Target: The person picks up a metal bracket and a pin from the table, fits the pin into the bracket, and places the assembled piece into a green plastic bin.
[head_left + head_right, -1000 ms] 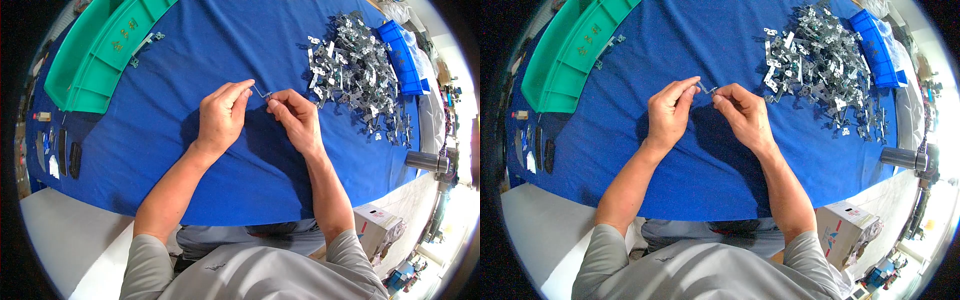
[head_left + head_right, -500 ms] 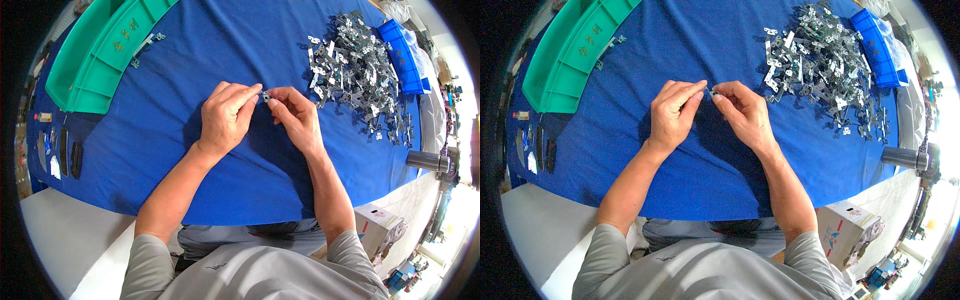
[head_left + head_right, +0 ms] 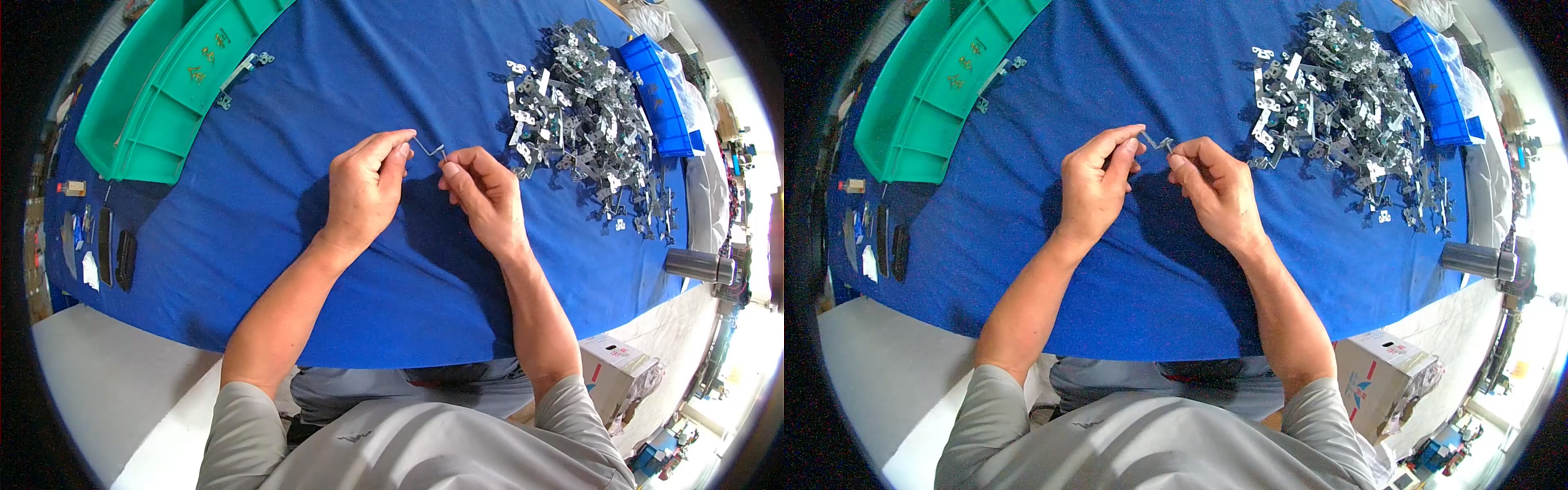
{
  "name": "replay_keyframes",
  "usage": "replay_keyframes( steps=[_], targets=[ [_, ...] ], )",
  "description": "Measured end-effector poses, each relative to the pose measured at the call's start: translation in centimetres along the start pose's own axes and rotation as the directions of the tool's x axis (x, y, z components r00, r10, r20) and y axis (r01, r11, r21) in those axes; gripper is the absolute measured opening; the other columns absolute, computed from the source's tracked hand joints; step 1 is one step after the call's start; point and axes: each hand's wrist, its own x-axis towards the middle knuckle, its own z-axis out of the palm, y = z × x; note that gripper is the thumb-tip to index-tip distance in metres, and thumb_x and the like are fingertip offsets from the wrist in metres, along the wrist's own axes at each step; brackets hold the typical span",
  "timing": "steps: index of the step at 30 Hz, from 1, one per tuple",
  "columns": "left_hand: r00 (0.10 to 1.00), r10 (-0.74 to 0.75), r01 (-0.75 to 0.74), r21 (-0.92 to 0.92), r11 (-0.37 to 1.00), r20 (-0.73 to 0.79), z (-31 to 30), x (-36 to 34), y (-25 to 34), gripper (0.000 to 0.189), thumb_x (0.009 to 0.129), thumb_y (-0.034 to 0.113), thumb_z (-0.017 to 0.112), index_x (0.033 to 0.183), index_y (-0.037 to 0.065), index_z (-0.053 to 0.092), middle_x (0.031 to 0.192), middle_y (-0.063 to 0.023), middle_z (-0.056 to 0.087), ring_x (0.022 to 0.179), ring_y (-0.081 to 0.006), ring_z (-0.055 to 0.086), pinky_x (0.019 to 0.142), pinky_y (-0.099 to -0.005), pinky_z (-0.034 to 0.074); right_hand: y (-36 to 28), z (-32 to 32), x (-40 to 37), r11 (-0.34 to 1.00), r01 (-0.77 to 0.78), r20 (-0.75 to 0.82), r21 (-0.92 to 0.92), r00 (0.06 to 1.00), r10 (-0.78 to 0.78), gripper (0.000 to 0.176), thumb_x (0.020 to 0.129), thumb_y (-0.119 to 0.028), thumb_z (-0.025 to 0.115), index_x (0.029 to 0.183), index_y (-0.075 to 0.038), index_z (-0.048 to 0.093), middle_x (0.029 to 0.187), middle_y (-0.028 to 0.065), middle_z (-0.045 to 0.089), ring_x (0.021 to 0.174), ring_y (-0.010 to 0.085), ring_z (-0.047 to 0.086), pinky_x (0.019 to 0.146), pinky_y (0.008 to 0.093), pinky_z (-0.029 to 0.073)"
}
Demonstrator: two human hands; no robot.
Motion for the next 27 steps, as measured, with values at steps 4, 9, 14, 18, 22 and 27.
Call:
replay_keyframes(
  steps=[4,9,14,18,22,27],
  targets=[
    [0.999,0.051,-0.051,0.047,0.998,0.003,0.0,0.1,0.0,0.020,0.102,0.010,0.062,0.116,0.003,0.074,0.090,-0.0076,0.075,0.069,-0.0096,0.067,0.054,-0.0249,0.053,-0.4,0.0,0.0,0.999,-0.028,-0.011,-0.019,1.000,0.027,0.017,0.104,-0.017,0.062,0.103,0.000,0.066,0.080,0.0022,0.068,0.071,0.0060,0.058,0.062,0.0241,0.048],
    [0.977,0.212,-0.210,0.147,0.967,-0.001,-0.2,0.3,-0.1,0.019,0.099,0.007,0.064,0.114,0.002,0.074,0.090,-0.0110,0.074,0.072,-0.0149,0.069,0.063,-0.0300,0.054,0.0,-0.1,0.1,0.994,0.007,-0.033,-0.113,0.999,-0.011,0.015,0.101,-0.015,0.065,0.101,0.001,0.066,0.078,0.0026,0.067,0.070,0.0053,0.058,0.062,0.0240,0.047],
    [0.947,0.320,-0.313,0.197,0.929,-0.009,-0.3,0.4,0.6,0.017,0.094,0.003,0.069,0.109,0.001,0.076,0.093,-0.0127,0.074,0.081,-0.0208,0.070,0.072,-0.0324,0.055,0.2,-0.3,0.3,0.978,0.000,-0.051,-0.207,0.999,-0.011,0.011,0.099,-0.010,0.067,0.100,0.001,0.066,0.075,0.0013,0.064,0.071,0.0052,0.060,0.062,0.0240,0.048],
    [0.945,0.328,-0.319,0.206,0.925,-0.010,-0.2,0.3,0.6,0.017,0.092,0.002,0.070,0.108,0.001,0.076,0.094,-0.0120,0.074,0.085,-0.0245,0.070,0.075,-0.0341,0.055,0.3,0.1,0.3,0.999,-0.051,-0.094,-0.012,0.994,0.050,0.011,0.099,-0.009,0.067,0.101,0.001,0.066,0.077,0.0013,0.064,0.073,0.0057,0.062,0.063,0.0241,0.051],
    [0.934,0.356,-0.350,0.230,0.908,0.015,-0.1,0.3,0.6,0.018,0.090,0.001,0.071,0.107,0.002,0.077,0.094,-0.0120,0.075,0.082,-0.0249,0.069,0.074,-0.0347,0.055,0.6,0.3,0.4,0.999,0.016,-0.064,0.037,0.998,-0.014,0.015,0.099,-0.010,0.068,0.108,0.001,0.065,0.085,0.0032,0.065,0.073,0.0064,0.061,0.063,0.0244,0.051],
    [0.923,0.384,-0.384,0.190,0.904,0.039,-0.1,0.3,0.8,0.018,0.089,0.001,0.072,0.106,0.003,0.077,0.093,-0.0116,0.075,0.082,-0.0249,0.068,0.074,-0.0349,0.054,0.9,-0.5,0.3,0.973,0.033,-0.041,-0.228,0.998,-0.044,0.018,0.100,-0.011,0.066,0.114,0.000,0.063,0.089,0.0011,0.064,0.073,0.0063,0.056,0.064,0.0230,0.047]
  ],
)
